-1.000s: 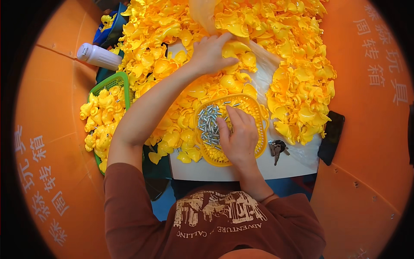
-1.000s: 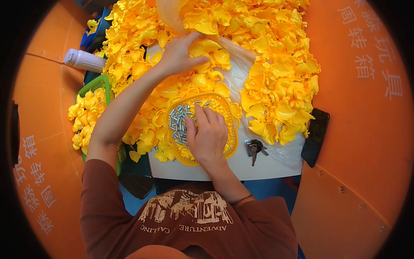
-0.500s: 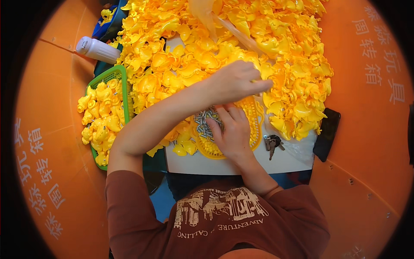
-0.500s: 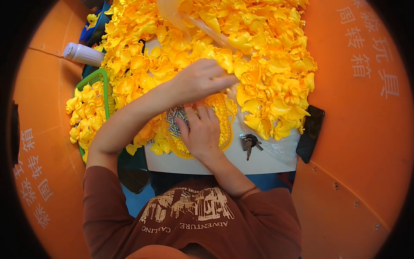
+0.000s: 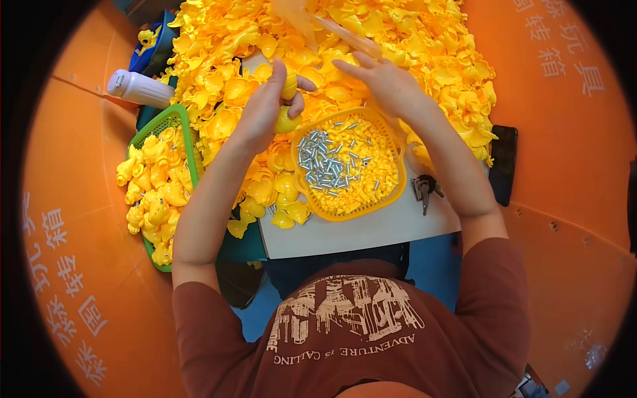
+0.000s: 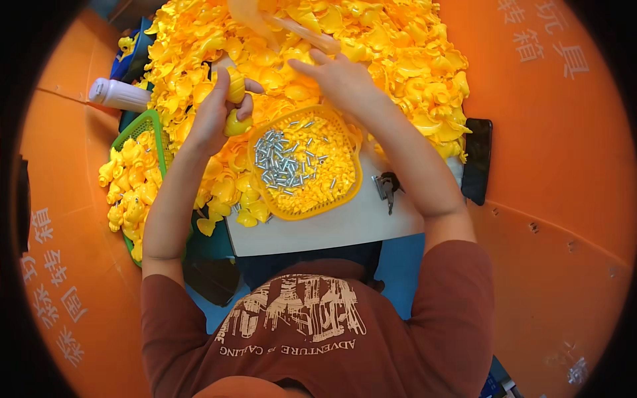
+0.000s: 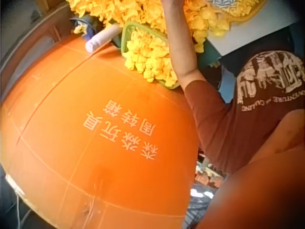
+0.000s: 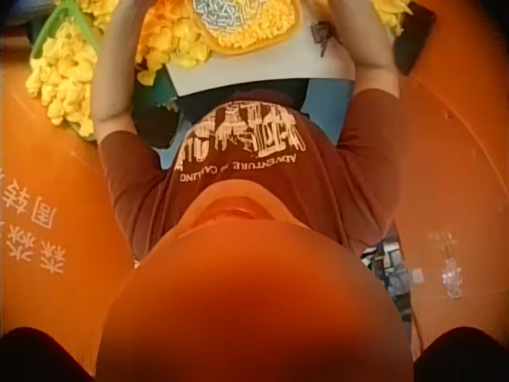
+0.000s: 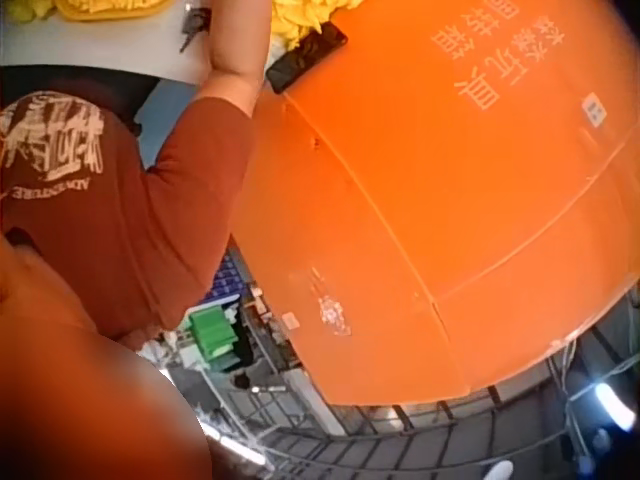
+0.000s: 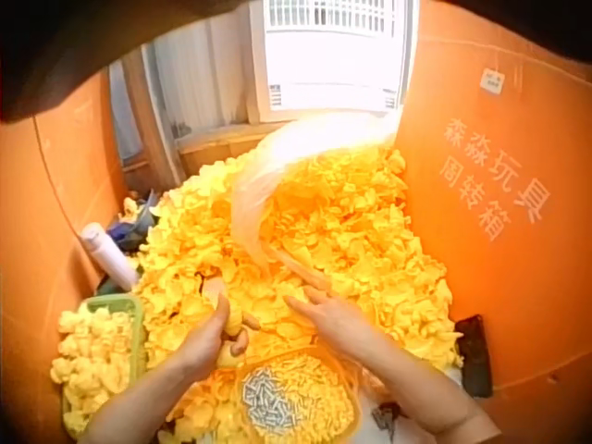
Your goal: Assemble toy ducks by inserting metal squeaker components into their bases.
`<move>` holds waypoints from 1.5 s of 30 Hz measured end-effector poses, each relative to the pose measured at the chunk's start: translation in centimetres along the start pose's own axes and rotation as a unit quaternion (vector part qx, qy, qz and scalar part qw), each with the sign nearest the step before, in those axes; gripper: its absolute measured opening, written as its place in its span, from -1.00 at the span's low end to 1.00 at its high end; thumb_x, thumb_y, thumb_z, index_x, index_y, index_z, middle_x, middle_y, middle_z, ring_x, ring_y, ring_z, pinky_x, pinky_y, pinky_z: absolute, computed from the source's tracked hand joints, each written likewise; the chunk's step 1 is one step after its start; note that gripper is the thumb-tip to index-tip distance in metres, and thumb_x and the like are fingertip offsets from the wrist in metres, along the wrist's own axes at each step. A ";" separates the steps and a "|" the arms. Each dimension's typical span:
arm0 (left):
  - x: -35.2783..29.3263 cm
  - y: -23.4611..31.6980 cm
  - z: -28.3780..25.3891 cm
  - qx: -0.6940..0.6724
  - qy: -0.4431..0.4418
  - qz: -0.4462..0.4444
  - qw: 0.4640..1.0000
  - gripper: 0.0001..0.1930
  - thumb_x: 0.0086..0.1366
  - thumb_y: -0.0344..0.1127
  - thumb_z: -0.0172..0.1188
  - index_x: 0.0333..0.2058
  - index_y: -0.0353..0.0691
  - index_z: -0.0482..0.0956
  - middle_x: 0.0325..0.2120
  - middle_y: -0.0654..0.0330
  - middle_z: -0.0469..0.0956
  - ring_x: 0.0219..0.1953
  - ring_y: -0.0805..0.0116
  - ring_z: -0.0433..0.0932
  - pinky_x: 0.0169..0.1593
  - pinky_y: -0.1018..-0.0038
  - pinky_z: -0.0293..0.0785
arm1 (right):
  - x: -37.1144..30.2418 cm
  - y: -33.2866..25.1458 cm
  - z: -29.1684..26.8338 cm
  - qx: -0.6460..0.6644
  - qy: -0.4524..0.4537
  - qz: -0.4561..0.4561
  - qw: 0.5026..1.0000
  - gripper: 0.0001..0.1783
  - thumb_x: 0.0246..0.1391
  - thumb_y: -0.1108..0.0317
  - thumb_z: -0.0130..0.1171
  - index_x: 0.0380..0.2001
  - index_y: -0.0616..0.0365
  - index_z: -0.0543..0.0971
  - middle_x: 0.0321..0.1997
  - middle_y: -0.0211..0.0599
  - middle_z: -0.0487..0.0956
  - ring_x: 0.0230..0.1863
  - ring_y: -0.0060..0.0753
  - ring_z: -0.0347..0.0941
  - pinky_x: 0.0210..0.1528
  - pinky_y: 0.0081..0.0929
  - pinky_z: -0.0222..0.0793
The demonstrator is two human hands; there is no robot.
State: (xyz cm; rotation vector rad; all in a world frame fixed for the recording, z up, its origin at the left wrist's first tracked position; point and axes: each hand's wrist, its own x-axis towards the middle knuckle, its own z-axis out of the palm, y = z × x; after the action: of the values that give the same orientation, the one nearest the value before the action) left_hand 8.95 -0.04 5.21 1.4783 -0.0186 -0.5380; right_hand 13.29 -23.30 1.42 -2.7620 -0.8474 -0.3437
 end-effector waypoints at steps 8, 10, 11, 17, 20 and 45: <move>-3.5 -0.9 -2.5 0.019 0.090 0.030 0.995 -0.32 0.31 0.23 -0.26 -0.06 -0.35 0.45 -0.63 0.38 0.32 -0.58 0.64 0.21 -0.48 0.69 0.14 | -1.0 3.8 -2.7 0.261 0.053 0.187 0.946 -0.61 -0.02 0.42 0.19 -0.04 0.12 0.51 -0.56 -0.34 0.53 -0.52 -0.67 0.44 -0.44 -0.64 0.42; -4.2 -1.1 -3.1 0.035 0.111 0.032 0.993 -0.35 0.32 0.20 -0.24 -0.07 -0.34 0.46 -0.62 0.38 0.32 -0.59 0.64 0.20 -0.48 0.69 0.14 | -1.3 3.3 -3.1 0.354 0.051 0.231 0.905 -0.60 -0.02 0.40 0.19 -0.04 0.17 0.50 -0.51 -0.33 0.54 -0.51 -0.64 0.45 -0.42 -0.64 0.44; -4.3 -1.3 -3.5 0.053 0.137 0.030 0.989 -0.38 0.32 0.17 -0.21 -0.08 -0.33 0.47 -0.62 0.38 0.33 -0.59 0.64 0.19 -0.48 0.69 0.13 | -1.6 3.0 -3.4 0.447 0.049 0.270 0.852 -0.59 -0.01 0.39 0.20 -0.04 0.23 0.48 -0.46 -0.32 0.55 -0.51 -0.62 0.45 -0.41 -0.64 0.46; -5.5 -3.0 -4.7 0.250 0.186 0.183 0.932 -0.65 0.26 -0.16 0.09 -0.14 -0.34 0.53 -0.39 0.19 0.51 -0.30 0.46 0.45 -0.18 0.62 0.34 | -2.4 1.6 -5.5 0.585 -0.001 0.340 0.736 -0.50 -0.02 0.45 0.20 0.04 0.30 0.38 -0.31 -0.36 0.52 -0.44 -0.58 0.47 -0.39 -0.63 0.46; -6.0 -2.7 -4.5 0.323 0.173 0.209 0.907 -0.68 0.20 -0.25 0.16 -0.13 -0.33 0.52 -0.31 0.10 0.52 -0.22 0.37 0.48 -0.13 0.58 0.35 | -3.1 2.3 -5.2 0.631 -0.034 0.275 0.724 -0.49 -0.03 0.49 0.18 0.05 0.28 0.37 -0.28 -0.38 0.50 -0.38 -0.62 0.45 -0.38 -0.65 0.42; 2.5 -1.9 -3.9 0.647 -0.005 0.148 0.747 -0.43 -0.01 -0.10 0.30 0.00 -0.12 0.41 0.02 0.02 0.33 0.03 -0.04 0.33 0.06 0.22 0.30 | 9.1 -2.8 2.0 -0.070 -0.138 0.055 0.986 -0.67 -0.09 0.41 0.08 -0.16 0.03 0.50 0.11 -0.30 0.36 0.06 -0.24 0.36 -0.12 -0.29 0.43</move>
State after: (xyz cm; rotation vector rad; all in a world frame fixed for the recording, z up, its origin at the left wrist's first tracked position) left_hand 11.82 2.78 2.16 2.7616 -0.7692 -0.2152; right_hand 19.32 -15.76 2.52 -3.0189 -0.7514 0.0014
